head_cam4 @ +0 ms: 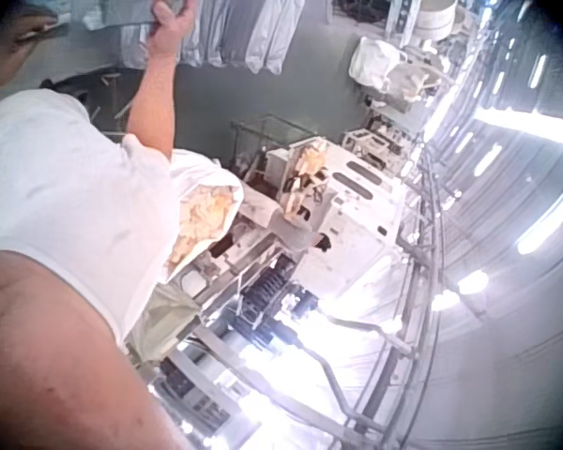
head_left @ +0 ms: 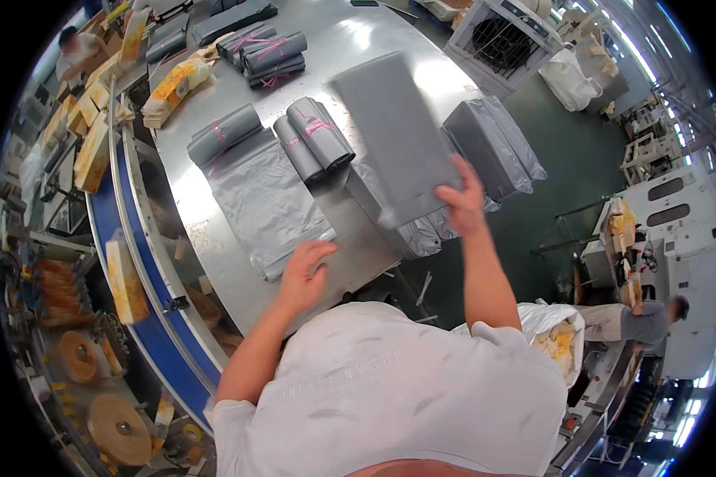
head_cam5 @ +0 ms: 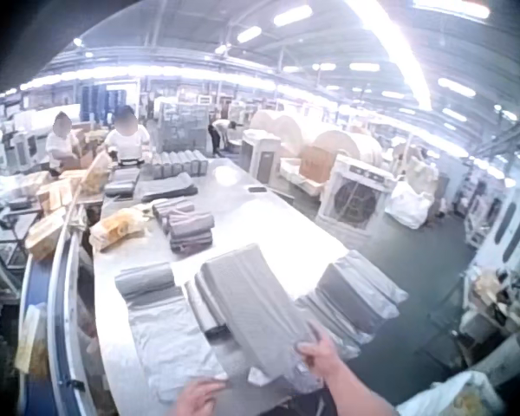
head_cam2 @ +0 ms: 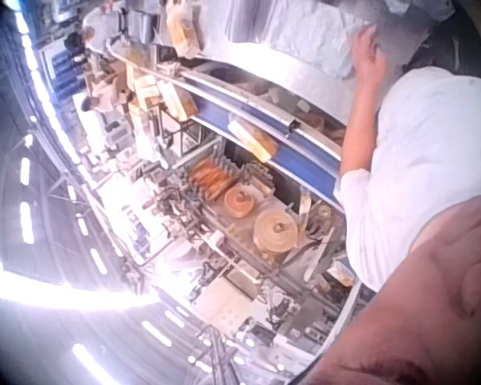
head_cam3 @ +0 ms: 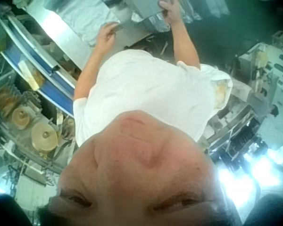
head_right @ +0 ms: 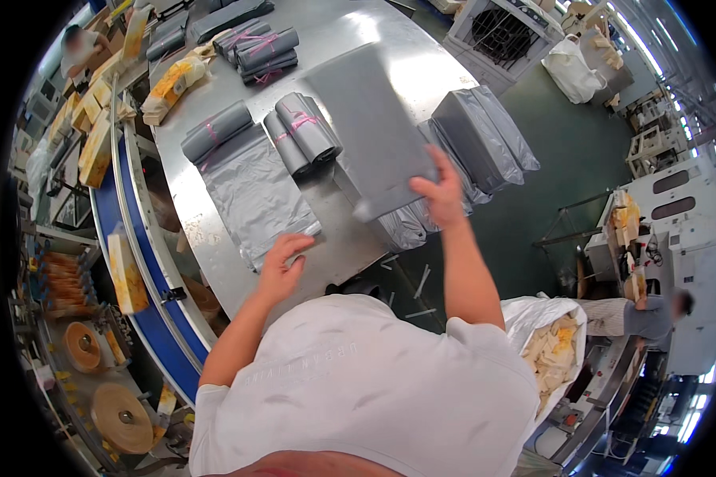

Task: The person repeatedly picks up rectangular items from a conveyor belt, places them onto a sheet of gray wrapping material on a table, folds the material around the items, and stacks the wrapped packages. The person also handles a yellow patterned paper during the wrapping process.

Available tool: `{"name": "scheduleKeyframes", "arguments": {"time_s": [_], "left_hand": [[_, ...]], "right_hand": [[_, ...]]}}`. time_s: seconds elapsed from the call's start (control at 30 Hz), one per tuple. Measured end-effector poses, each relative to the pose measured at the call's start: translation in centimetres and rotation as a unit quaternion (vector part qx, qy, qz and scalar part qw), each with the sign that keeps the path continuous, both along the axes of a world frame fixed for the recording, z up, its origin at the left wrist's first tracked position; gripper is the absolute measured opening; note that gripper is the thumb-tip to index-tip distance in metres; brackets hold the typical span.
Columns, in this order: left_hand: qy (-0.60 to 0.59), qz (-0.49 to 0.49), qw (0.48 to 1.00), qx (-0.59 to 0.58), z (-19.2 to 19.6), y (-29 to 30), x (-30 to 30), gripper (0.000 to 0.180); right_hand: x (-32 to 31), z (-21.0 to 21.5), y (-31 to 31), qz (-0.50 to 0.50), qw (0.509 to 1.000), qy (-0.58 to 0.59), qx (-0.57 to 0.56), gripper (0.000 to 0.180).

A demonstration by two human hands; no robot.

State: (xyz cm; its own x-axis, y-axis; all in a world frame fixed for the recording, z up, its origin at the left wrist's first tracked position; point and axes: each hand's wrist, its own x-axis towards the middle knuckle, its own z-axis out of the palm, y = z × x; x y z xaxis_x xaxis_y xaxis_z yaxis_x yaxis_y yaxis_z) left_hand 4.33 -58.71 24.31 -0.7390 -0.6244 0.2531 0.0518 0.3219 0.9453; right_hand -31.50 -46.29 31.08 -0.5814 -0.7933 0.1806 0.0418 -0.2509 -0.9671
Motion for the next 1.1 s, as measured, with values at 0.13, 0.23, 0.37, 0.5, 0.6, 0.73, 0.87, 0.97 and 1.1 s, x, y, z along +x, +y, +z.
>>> {"name": "scheduleKeyframes", "arguments": {"time_s": [0.13, 0.23, 0.37, 0.5, 0.6, 0.73, 0.87, 0.97, 1.1], "left_hand": [[-0.084, 0.015, 0.994, 0.063, -5.5, 0.0, 6.3, 0.032], [-0.136, 0.038, 0.988, 0.058, -8.6, 1.0, 9.7, 0.025], [-0.199, 0.14, 0.97, 0.015, -10.7, 1.8, 15.7, 0.02], [-0.196, 0.418, 0.872, -0.162, -13.7, 4.6, 25.4, 0.029], [-0.341, 0.607, 0.707, -0.127, -14.8, 5.1, 35.6, 0.048], [-0.611, 0.583, 0.532, 0.063, -16.0, 2.7, 51.7, 0.082], [-0.705, 0.45, 0.529, 0.142, -16.2, -3.1, 55.4, 0.082], [-0.686, 0.488, 0.537, 0.06, -19.1, -4.6, 55.5, 0.07], [-0.616, 0.579, 0.532, 0.045, -13.7, -8.2, 50.5, 0.054]], "right_hand": [[-7.8, 6.5, 5.6, -0.173, 0.837, 0.494, 0.161, 0.075], [-11.6, 2.9, 7.1, -0.194, 0.64, 0.668, 0.327, 0.071], [-10.5, -0.7, 6.3, -0.267, 0.476, 0.647, 0.533, 0.064], [-2.2, -4.8, 3.7, -0.307, 0.646, 0.673, 0.187, 0.046], [9.8, -8.0, -1.1, -0.006, 0.795, 0.598, 0.103, 0.032], [23.3, -7.9, -4.0, 0.243, 0.779, 0.576, 0.038, 0.028], [28.6, -6.2, -3.8, 0.337, 0.767, 0.544, 0.054, 0.025], [28.2, -7.1, -2.1, 0.353, 0.758, 0.532, 0.131, 0.023], [26.1, -7.8, 0.2, 0.327, 0.756, 0.53, 0.204, 0.02]]}}
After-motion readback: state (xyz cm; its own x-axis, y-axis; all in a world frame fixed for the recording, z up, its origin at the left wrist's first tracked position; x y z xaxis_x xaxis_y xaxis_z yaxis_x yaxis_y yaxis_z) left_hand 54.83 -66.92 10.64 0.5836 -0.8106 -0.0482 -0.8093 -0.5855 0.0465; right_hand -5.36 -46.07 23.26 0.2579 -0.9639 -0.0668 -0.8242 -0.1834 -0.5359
